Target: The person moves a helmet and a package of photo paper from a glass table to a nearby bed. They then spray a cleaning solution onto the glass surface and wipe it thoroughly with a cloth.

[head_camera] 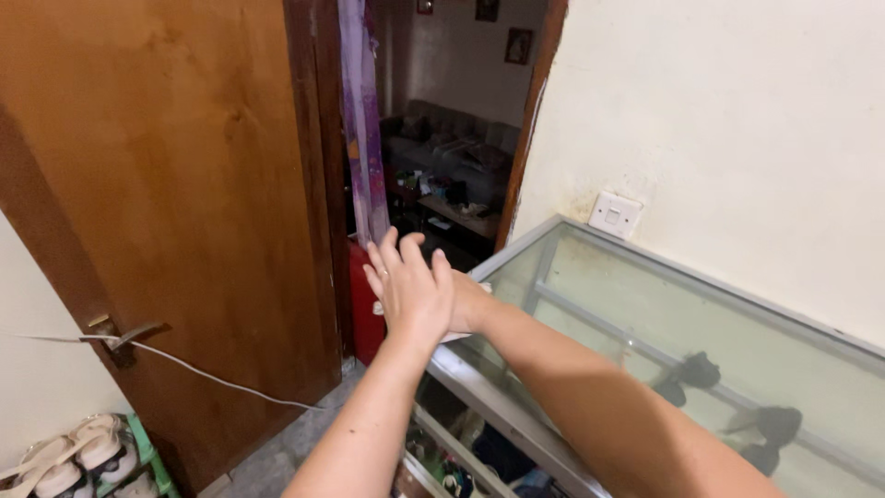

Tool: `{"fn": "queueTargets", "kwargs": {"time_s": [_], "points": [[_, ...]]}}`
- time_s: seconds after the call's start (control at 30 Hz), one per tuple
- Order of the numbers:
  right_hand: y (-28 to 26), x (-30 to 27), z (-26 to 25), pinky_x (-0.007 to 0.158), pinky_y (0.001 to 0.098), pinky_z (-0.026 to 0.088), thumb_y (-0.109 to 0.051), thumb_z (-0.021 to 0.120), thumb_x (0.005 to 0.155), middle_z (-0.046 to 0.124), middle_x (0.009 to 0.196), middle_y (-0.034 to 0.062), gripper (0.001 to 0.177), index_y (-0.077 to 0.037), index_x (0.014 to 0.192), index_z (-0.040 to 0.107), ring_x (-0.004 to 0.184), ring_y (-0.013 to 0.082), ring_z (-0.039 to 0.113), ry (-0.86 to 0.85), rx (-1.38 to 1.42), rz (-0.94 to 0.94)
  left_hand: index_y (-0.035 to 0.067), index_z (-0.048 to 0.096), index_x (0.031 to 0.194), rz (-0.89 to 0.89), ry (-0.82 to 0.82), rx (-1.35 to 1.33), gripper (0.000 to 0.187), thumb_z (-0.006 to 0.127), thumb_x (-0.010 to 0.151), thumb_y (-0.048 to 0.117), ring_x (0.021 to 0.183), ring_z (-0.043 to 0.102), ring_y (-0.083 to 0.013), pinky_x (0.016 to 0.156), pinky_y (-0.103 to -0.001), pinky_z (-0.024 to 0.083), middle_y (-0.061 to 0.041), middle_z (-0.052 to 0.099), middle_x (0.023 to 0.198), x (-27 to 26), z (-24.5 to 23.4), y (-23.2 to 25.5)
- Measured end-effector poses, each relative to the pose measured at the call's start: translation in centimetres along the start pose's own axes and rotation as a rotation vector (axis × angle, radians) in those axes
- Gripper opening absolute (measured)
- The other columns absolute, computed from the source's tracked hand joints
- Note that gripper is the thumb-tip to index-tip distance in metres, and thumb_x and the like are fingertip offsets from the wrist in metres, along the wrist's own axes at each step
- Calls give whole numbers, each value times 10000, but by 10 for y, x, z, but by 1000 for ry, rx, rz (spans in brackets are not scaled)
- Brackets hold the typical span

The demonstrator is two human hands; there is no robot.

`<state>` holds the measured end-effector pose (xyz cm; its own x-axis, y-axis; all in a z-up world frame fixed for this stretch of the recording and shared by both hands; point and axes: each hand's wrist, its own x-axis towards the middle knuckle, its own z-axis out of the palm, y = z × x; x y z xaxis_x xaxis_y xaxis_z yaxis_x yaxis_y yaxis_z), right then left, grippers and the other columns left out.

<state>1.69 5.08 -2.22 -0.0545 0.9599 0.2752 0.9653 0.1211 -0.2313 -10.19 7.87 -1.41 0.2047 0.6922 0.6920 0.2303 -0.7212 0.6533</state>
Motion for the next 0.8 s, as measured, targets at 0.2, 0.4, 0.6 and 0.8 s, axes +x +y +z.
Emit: {"fn": "queueTargets", "kwargs": {"time_s": [0.2, 0.4, 0.6, 0.8], "points": [[67, 7, -12, 883, 464, 544, -370, 626, 846, 750, 1073, 156, 335, -118, 1036, 739, 1013, 379, 682, 8, -150, -20, 23, 534, 1336, 48, -170, 147, 498, 579, 955, 341, 1488, 160, -551, 1194, -673, 78, -269, 319, 1571, 3, 19, -2], [123, 0, -26, 916, 468, 514, -459, 561, 932, 716, 1047, 160, 395, -130, 1036, 754, 1045, 373, 651, 80, -168, 96, 45, 397, 1460, 20, -442, 298, 637, 532, 965, 424, 1488, 50, -564, 1182, -668, 19, -247, 208, 1618, 3, 25, -3], [172, -4, -38, 944, 453, 507, -478, 543, 933, 710, 1069, 169, 429, -128, 1047, 762, 1064, 376, 643, 118, -191, 187, 108, 286, 1549, -21, -626, 407, 696, 436, 999, 508, 1503, 4, -551, 1193, -653, 8, -226, 133, 1652, 3, 19, 2], [223, -1, -43, 960, 438, 513, -455, 523, 926, 725, 1085, 162, 429, -119, 1031, 768, 1067, 363, 652, 138, -211, 200, 125, 270, 1545, -68, -706, 463, 700, 407, 997, 539, 1504, -12, -532, 1187, -647, 9, -220, 114, 1650, 7, 13, 8]]}}
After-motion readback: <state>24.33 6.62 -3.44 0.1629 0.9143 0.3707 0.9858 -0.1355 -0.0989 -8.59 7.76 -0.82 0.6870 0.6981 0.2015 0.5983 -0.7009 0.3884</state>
